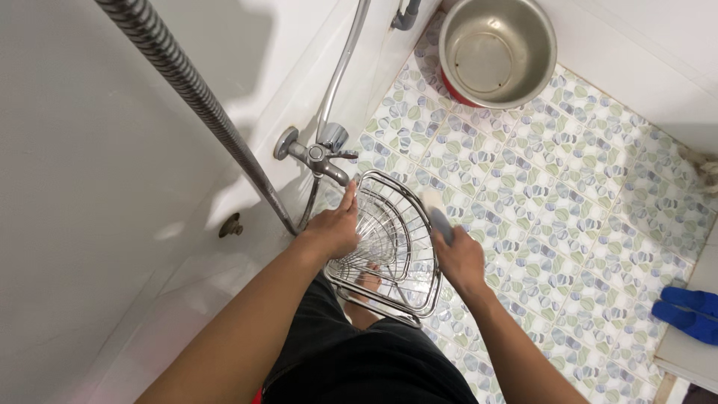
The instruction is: The person cleans a metal shower rack by holding it under running water from a faucet and scrubbing it with a brush.
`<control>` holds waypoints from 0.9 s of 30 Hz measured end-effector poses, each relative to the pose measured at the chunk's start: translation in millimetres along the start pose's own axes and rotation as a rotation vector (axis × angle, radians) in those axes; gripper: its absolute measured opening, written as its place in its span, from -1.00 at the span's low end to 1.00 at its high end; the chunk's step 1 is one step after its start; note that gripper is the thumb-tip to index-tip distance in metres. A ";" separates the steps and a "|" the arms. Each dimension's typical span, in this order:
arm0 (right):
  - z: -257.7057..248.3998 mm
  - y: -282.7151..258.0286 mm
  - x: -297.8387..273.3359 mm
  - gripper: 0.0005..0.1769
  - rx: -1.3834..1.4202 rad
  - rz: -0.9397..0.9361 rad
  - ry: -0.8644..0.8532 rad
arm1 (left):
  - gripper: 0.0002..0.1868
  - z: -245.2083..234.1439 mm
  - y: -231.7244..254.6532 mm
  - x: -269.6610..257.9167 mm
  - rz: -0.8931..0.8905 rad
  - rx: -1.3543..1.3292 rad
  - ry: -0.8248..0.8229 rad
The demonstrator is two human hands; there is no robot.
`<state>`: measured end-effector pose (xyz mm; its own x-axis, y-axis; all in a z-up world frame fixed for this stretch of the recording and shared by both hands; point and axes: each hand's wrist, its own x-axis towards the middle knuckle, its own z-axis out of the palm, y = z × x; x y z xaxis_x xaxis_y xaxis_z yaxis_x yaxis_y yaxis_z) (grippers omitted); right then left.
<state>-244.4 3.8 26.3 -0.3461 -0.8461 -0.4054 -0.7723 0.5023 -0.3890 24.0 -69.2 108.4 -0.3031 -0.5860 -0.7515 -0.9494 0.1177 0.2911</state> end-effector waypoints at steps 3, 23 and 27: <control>5.3 28.5 -12.6 -0.35 -0.048 -0.149 0.109 | -0.06 3.7 -2.5 2.3 0.023 -0.040 0.044; 22.8 15.6 17.7 -0.58 0.489 0.081 -0.218 | -0.29 98.8 -47.4 32.0 0.041 -0.605 0.584; 14.8 -5.2 38.5 -0.54 0.362 -0.051 -0.286 | -0.63 121.8 -45.3 7.6 -0.105 -0.744 0.602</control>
<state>-245.9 -28.7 0.5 -0.1126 -0.8137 -0.5703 -0.5310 0.5344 -0.6576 54.7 18.6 17.4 0.0700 -0.9023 -0.4254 -0.6117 -0.3757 0.6962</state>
